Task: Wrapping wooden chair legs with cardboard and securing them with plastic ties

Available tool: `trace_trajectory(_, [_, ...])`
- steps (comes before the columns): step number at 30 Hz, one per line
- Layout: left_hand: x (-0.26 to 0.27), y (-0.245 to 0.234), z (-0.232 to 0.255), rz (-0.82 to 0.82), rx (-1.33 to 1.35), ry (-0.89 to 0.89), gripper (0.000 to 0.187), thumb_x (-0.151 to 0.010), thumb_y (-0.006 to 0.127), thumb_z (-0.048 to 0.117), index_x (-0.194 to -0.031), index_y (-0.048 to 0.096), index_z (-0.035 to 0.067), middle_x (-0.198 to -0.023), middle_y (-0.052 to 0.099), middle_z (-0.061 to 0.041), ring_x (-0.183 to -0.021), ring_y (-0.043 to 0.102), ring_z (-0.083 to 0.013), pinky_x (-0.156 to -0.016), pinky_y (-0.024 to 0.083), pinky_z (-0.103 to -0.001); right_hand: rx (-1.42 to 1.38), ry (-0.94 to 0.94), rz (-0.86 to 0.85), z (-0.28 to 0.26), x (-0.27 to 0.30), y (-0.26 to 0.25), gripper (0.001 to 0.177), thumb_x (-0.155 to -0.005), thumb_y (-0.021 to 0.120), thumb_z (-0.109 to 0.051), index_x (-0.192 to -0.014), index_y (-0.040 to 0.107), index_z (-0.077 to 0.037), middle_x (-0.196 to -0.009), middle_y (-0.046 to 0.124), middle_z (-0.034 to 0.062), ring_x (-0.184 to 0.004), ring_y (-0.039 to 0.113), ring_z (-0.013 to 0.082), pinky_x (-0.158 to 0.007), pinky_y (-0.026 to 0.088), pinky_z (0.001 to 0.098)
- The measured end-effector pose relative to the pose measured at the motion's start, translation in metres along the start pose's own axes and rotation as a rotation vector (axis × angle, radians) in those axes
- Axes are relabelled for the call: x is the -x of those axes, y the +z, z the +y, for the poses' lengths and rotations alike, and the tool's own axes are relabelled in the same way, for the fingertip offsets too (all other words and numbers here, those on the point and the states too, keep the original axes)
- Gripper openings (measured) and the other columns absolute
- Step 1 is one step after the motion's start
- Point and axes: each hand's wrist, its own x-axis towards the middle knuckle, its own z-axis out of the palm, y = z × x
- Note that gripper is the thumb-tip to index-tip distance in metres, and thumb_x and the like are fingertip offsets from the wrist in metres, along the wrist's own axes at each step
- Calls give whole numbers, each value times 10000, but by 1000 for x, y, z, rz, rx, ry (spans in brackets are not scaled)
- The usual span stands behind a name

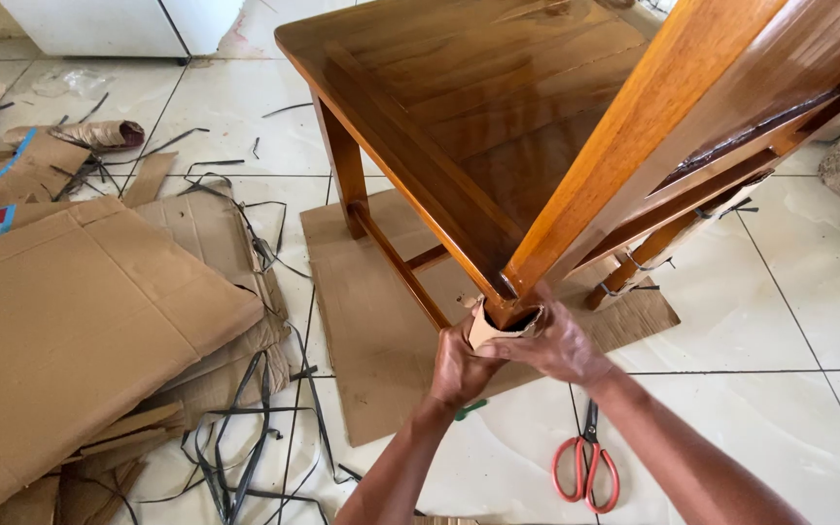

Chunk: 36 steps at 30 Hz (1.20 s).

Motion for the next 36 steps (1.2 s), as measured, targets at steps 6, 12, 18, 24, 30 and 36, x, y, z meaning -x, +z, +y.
trace_trajectory(6, [3, 2, -11, -62, 97, -139, 158, -715, 797, 79, -727, 642, 106, -588, 570, 19, -580, 486, -100, -502, 376, -253, -281, 110, -12, -81, -33, -4, 749, -654, 984, -182, -1295, 640, -6, -1208, 743, 205, -1149, 669, 368, -1089, 460, 539])
trace_trajectory(12, [-2, 0, 5, -70, 207, -221, 311, -721, 862, 66, -994, 714, 50, -895, 695, -71, -800, 572, -181, -717, 463, -283, -315, 174, 74, 30, 6, 16, 612, -774, 914, -143, -1319, 652, -50, -1211, 728, 180, -1146, 661, 248, -1208, 290, 428])
trace_trajectory(18, [0, 1, -2, -87, 126, -186, 344, -696, 815, 30, -1027, 727, -4, -903, 735, -124, -833, 617, -203, -781, 519, -318, -644, 221, 164, -38, -18, 21, 550, -705, 792, -37, -1230, 628, -22, -1049, 776, 120, -913, 739, 210, -856, 585, 306])
trace_trajectory(24, [2, 2, -14, -54, 65, -178, 279, -686, 837, 61, -923, 711, -15, -763, 667, -116, -733, 574, -184, -637, 469, -299, -491, 229, 307, -24, -20, 38, 644, -557, 995, -30, -1117, 677, -17, -800, 717, 95, -745, 627, 155, -719, 575, 356])
trace_trajectory(30, [7, 0, -30, -53, 49, -254, 237, -684, 850, 79, -882, 725, 41, -733, 664, -76, -663, 573, -189, -605, 456, -278, -523, 148, 416, -34, -16, 53, 593, -567, 967, 9, -1105, 717, -1, -886, 717, 106, -783, 636, 155, -712, 592, 338])
trace_trajectory(36, [9, -6, 0, -59, -4, -268, 418, -699, 875, 157, -1091, 732, 141, -919, 734, -66, -859, 654, -173, -782, 513, -315, -283, 115, 603, -12, 20, 61, 671, -684, 973, -164, -1191, 543, -72, -981, 618, 75, -897, 603, 142, -817, 532, 288])
